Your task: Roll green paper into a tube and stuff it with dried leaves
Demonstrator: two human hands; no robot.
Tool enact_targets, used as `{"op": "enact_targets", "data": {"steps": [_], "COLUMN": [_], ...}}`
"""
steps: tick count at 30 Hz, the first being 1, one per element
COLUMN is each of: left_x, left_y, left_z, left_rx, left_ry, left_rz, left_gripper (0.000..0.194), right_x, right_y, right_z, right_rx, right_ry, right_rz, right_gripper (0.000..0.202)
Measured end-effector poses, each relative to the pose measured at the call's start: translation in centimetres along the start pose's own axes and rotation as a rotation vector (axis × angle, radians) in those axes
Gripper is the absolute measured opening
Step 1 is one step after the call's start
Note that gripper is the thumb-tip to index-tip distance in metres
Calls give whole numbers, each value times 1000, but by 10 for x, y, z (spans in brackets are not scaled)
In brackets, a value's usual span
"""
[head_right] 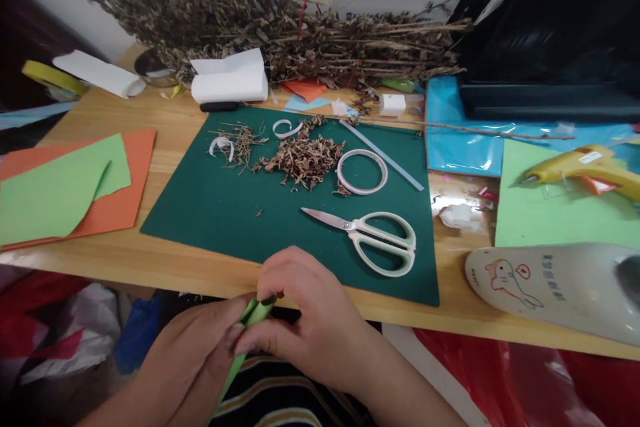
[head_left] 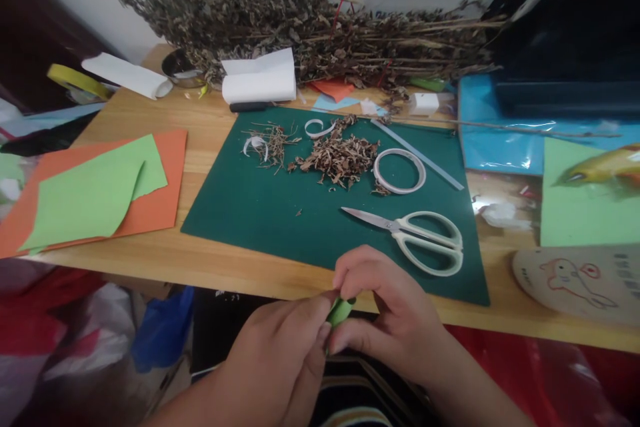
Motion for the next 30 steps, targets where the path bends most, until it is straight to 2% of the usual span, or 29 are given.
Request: {"op": "enact_targets", "data": {"steps": [6, 16, 23, 30], "left_x": [-3, 0, -1, -1], "left_y": [-1, 6, 8, 7], "left_z": [2, 2, 5, 5], "left_rx": [23, 166, 109, 87], "left_ry": [-48, -378, -444, -404], "left_rz": [45, 29, 76, 68], "left_gripper": [15, 21, 21, 22], "right_x": [1, 3, 3, 1], "right_y": [1, -9, -6, -4], "right_z": [1, -1, 2, 5], "right_rx": [2, 54, 113, 161], "right_ry": [-3, -49, -125, -209], "right_rz": [-9, -108, -120, -93], "right_gripper": [29, 33, 32, 31]}}
Point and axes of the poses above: each hand's wrist, its own y-axis towards the middle knuckle, its own x-axis out of the back of the hand, z = x × y, the point moved 6 cm from there along y, towards the middle knuckle
